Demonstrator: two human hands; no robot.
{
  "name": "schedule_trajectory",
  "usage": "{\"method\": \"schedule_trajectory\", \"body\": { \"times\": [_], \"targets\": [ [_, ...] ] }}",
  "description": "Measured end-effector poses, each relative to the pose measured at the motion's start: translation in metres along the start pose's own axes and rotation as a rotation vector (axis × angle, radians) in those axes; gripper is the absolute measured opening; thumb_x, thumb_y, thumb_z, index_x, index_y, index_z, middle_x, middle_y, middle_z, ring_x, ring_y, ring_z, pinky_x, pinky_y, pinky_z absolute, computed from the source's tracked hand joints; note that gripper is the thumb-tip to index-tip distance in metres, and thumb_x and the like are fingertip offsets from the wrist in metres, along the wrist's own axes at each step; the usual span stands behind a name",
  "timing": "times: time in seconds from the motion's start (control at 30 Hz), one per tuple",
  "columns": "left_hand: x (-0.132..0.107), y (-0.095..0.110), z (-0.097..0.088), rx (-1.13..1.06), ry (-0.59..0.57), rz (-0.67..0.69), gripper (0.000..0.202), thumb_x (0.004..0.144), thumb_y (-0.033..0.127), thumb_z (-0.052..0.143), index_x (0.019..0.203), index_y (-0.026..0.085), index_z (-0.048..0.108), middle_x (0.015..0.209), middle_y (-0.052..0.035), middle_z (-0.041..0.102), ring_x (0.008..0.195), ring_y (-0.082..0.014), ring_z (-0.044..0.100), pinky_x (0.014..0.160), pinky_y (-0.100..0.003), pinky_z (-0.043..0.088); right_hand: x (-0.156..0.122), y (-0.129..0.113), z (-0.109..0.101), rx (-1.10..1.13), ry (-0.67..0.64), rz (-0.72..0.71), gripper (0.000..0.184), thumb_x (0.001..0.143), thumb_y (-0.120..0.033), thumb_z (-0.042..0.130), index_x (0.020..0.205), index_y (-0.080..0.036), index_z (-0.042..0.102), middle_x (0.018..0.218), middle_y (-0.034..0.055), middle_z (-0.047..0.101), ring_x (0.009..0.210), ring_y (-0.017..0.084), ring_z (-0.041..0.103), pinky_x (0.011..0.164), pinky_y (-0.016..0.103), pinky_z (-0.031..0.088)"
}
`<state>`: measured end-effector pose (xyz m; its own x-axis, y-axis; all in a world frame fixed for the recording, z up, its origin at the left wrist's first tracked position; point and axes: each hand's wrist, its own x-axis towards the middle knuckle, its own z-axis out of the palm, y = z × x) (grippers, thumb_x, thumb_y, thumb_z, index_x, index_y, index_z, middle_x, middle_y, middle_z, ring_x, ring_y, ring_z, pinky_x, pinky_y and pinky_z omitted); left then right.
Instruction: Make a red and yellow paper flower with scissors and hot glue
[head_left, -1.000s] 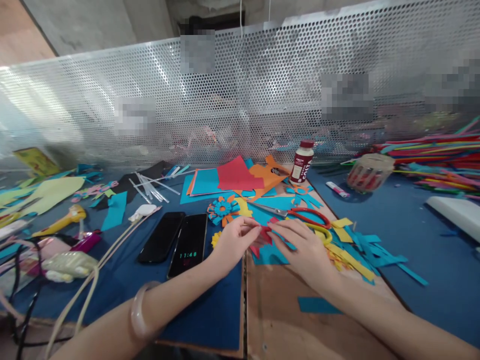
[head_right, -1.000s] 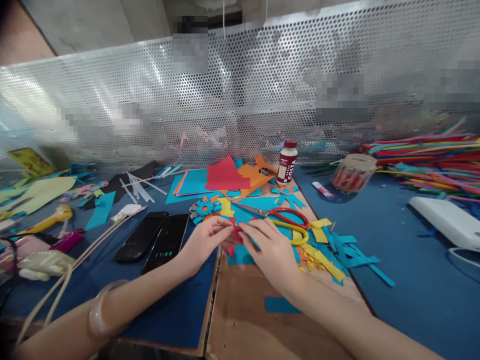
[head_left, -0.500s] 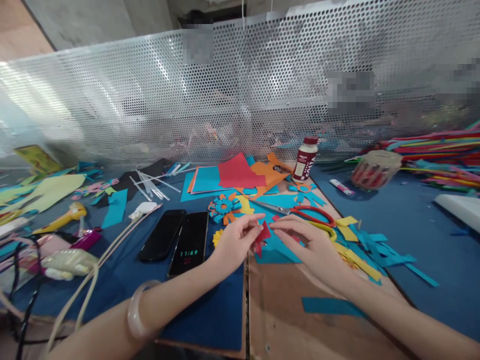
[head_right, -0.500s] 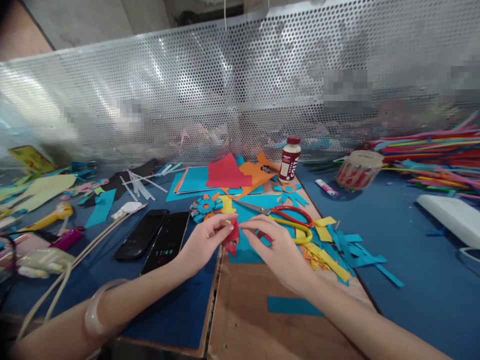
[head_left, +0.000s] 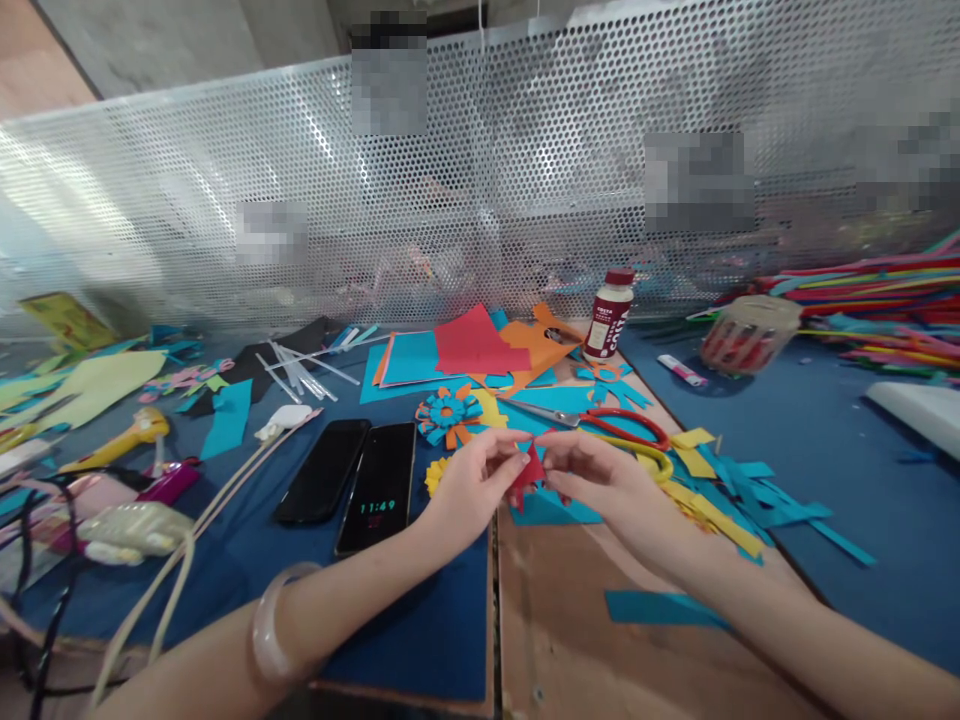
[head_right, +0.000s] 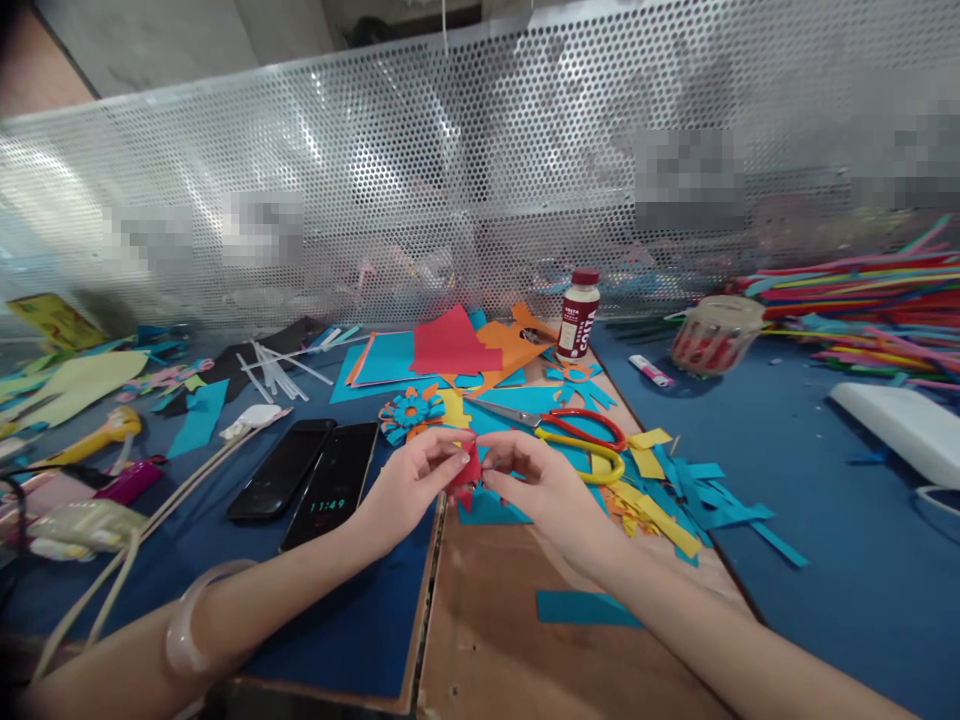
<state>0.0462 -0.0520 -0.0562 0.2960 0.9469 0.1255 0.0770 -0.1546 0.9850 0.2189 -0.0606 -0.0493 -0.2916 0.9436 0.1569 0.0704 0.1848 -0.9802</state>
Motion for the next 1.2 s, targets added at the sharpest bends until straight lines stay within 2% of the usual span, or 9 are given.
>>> {"method": "schedule_trajectory", "body": {
  "times": [0.13, 0.3, 0.4, 0.47, 0.6, 0.73, 0.87, 1.03, 1.2],
  "targets": [
    [-0.001, -0.002, -0.001, 0.051, -0.005, 0.026, 0.031, 0.083, 0.034, 0.053, 0.109, 0.017, 0.054, 0.085, -0.0055, 0.065, 0.062, -0.0128, 0.059, 0.055, -0.024, 0.048, -0.002, 0.003, 0.002, -0.224, 0.036, -0.116, 0.017, 0.081, -0.023, 0.054, 0.097, -0.023, 0.058, 0.085, 0.001, 0.058, 0.077, 0.014, 0.057, 0.068, 0.028, 0.049],
    [-0.002, -0.002, -0.002, 0.041, -0.026, 0.02, 0.033, 0.082, 0.031, 0.055, 0.111, 0.015, 0.054, 0.09, -0.0082, 0.067, 0.082, -0.018, 0.064, 0.07, -0.028, 0.051, 0.0, 0.012, -0.004, -0.598, 0.057, -0.478, 0.013, 0.083, -0.019, 0.052, 0.092, -0.023, 0.061, 0.094, 0.0047, 0.056, 0.082, 0.015, 0.057, 0.07, 0.029, 0.05],
    [-0.002, 0.0, -0.003, 0.01, -0.042, -0.005, 0.034, 0.081, 0.029, 0.057, 0.112, 0.014, 0.056, 0.094, -0.0094, 0.067, 0.09, -0.02, 0.064, 0.08, -0.031, 0.05, 0.003, 0.015, -0.009, -0.697, 0.053, -0.631, 0.013, 0.084, -0.02, 0.052, 0.09, -0.025, 0.063, 0.093, 0.0053, 0.056, 0.089, 0.017, 0.057, 0.077, 0.032, 0.05],
    [-0.002, 0.001, -0.003, -0.017, -0.053, -0.03, 0.035, 0.081, 0.029, 0.057, 0.113, 0.015, 0.056, 0.097, -0.0099, 0.068, 0.089, -0.0205, 0.064, 0.082, -0.033, 0.051, 0.005, 0.016, -0.012, -0.717, 0.053, -0.654, 0.014, 0.085, -0.022, 0.053, 0.089, -0.027, 0.065, 0.092, 0.0051, 0.055, 0.088, 0.017, 0.057, 0.075, 0.032, 0.051],
    [-0.002, 0.003, -0.003, -0.054, -0.075, -0.071, 0.036, 0.08, 0.03, 0.058, 0.114, 0.016, 0.058, 0.099, -0.0097, 0.068, 0.087, -0.0203, 0.066, 0.082, -0.034, 0.051, 0.007, 0.011, -0.015, -0.66, 0.039, -0.559, 0.013, 0.084, -0.025, 0.055, 0.083, -0.026, 0.068, 0.097, 0.0061, 0.052, 0.092, 0.018, 0.056, 0.078, 0.033, 0.05],
    [-0.001, 0.002, -0.004, -0.07, -0.097, -0.077, 0.038, 0.079, 0.03, 0.06, 0.114, 0.015, 0.058, 0.103, -0.0102, 0.068, 0.096, -0.022, 0.064, 0.087, -0.035, 0.05, 0.006, 0.006, -0.013, -0.476, -0.008, -0.328, 0.012, 0.081, -0.032, 0.058, 0.079, -0.025, 0.068, 0.105, 0.0059, 0.055, 0.104, 0.021, 0.053, 0.084, 0.036, 0.049],
    [0.0, -0.003, -0.006, -0.072, -0.081, -0.085, 0.043, 0.078, 0.03, 0.062, 0.117, 0.016, 0.053, 0.099, -0.0101, 0.069, 0.091, -0.0218, 0.065, 0.083, -0.036, 0.051, 0.005, 0.008, -0.007, -0.25, 0.0, -0.129, 0.017, 0.078, -0.039, 0.062, 0.076, -0.022, 0.065, 0.098, 0.0045, 0.061, 0.095, 0.019, 0.058, 0.082, 0.032, 0.048],
    [0.003, -0.005, -0.005, -0.171, -0.021, -0.127, 0.039, 0.071, 0.028, 0.07, 0.102, 0.013, 0.052, 0.089, -0.0084, 0.065, 0.075, -0.0183, 0.066, 0.069, -0.034, 0.056, 0.005, 0.012, -0.003, -0.137, 0.009, -0.041, 0.02, 0.078, -0.039, 0.062, 0.076, -0.019, 0.061, 0.084, 0.0022, 0.063, 0.081, 0.016, 0.059, 0.076, 0.03, 0.048],
    [0.006, -0.004, -0.005, -0.254, -0.013, -0.17, 0.037, 0.073, 0.033, 0.067, 0.1, 0.013, 0.052, 0.086, -0.0068, 0.061, 0.085, -0.0213, 0.065, 0.075, -0.037, 0.056, 0.008, 0.019, -0.006, -0.087, 0.065, -0.006, 0.023, 0.073, -0.04, 0.066, 0.078, -0.019, 0.06, 0.086, 0.003, 0.064, 0.081, 0.017, 0.061, 0.077, 0.032, 0.05]
  ]
}}
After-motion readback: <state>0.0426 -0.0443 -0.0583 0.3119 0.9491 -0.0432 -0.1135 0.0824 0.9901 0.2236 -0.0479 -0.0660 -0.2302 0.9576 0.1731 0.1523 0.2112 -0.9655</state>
